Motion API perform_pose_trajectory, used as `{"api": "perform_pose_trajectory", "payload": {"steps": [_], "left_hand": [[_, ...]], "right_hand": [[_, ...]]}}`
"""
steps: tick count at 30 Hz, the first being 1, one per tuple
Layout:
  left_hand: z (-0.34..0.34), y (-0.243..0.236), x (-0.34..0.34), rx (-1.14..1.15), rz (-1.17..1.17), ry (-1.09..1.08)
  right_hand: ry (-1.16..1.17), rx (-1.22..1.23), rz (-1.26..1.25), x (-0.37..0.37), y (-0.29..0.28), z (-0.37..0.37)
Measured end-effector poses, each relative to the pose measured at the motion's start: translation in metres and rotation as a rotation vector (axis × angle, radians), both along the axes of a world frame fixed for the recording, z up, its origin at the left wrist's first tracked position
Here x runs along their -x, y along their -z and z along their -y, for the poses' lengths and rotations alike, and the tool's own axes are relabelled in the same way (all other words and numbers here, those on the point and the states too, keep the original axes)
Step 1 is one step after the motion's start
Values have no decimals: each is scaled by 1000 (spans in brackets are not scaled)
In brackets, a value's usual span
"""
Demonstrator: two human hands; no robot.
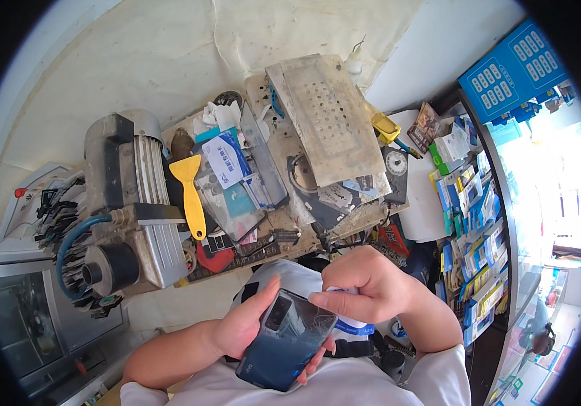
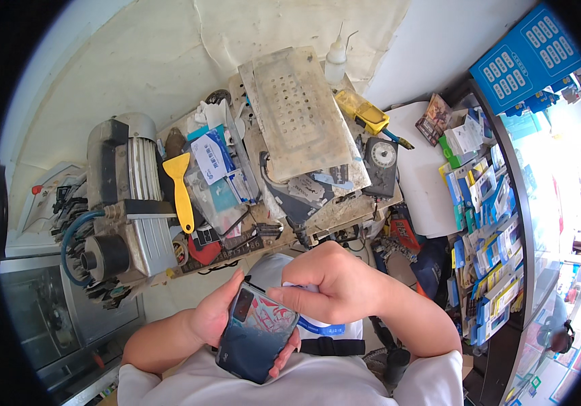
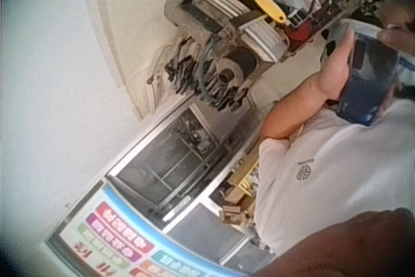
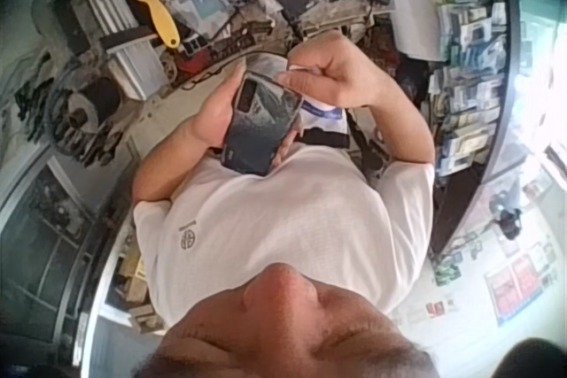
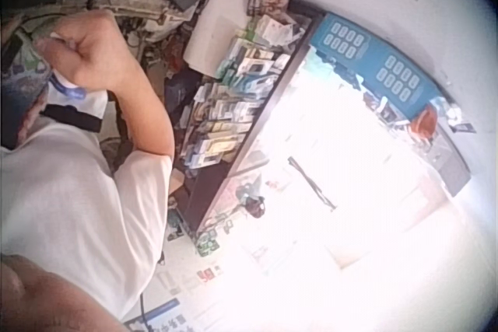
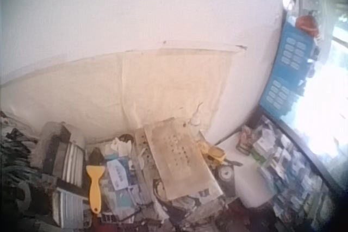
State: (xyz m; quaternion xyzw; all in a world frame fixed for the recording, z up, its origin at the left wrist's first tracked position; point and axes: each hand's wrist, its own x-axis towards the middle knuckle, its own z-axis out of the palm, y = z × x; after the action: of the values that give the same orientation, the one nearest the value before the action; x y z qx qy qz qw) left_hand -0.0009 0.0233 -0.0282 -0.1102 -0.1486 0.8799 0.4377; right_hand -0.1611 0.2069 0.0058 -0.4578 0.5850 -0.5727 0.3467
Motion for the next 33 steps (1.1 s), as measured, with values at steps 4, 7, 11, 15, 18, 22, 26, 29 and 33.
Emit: {"api": "perform_pose_trajectory", "payload": {"steps": [4,7,11,15,18,22,26,29,33], "left_hand": [[-1,-2,1,24,24,-7],[0,-5,2,23,12,-24],[1,-10,4,130,-142,-37],[2,-13,7,161,-183,-23],[5,-15,8,252,-203,37],[5,-16,9,280,-121,88],[5,-15,9,152,-199,72],[7,-16,6,144,-215,68],[6,-14,3,98,-225,20]], "right_hand": [[69,5,2,-5,0,0],[161,57,-63,-9,-1,-1],[236,105,-91,-11,-4,-1],[211,98,-65,-11,-7,-2],[171,77,-72,-11,-6,-2],[141,40,-52,-10,-6,2],[61,-17,31,-5,-11,0],[-45,-43,117,-1,-18,-7],[34,76,23,-4,-15,-7]]}}
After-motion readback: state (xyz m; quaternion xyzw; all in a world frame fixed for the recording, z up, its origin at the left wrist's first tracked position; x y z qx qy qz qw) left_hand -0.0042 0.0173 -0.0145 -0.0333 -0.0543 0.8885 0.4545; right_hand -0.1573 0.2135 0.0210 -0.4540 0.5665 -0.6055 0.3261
